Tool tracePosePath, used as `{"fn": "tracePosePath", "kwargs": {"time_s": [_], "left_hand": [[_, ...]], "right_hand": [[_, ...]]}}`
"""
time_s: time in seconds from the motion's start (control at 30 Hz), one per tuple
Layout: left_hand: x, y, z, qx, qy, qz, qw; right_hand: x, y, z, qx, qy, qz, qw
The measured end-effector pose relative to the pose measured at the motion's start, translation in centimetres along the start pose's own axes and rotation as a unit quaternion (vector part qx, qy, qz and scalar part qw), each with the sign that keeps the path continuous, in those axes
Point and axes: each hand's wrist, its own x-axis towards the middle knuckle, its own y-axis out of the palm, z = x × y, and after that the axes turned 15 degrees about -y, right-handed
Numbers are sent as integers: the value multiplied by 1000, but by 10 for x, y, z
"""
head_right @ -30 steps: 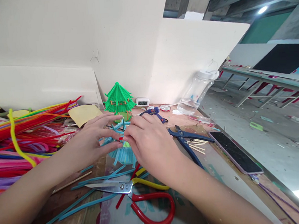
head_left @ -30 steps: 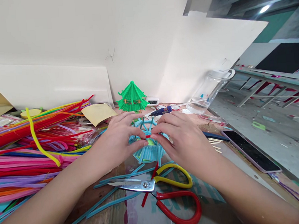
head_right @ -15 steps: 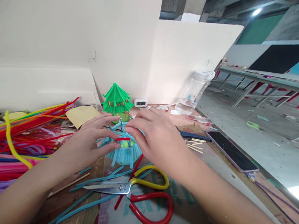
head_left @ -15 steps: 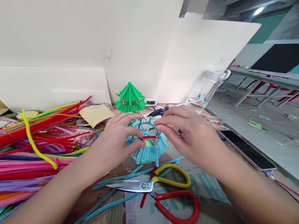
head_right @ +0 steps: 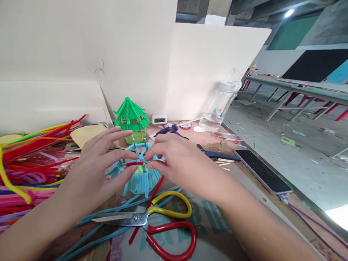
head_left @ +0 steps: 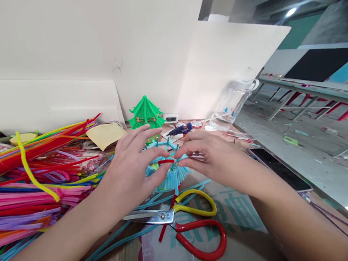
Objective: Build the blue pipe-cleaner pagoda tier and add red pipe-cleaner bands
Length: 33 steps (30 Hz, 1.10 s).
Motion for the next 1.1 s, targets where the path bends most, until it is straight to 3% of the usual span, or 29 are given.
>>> {"fn": "tracePosePath", "kwargs": {"time_s": [0.53,1.1], "left_hand": [[-1,8,1,-2,13,-29,999],[-2,2,1,19,4,14,1000]], "right_hand": [[7,15,-14,103,8,11,995],[5,4,-6,54,31,38,997]]}}
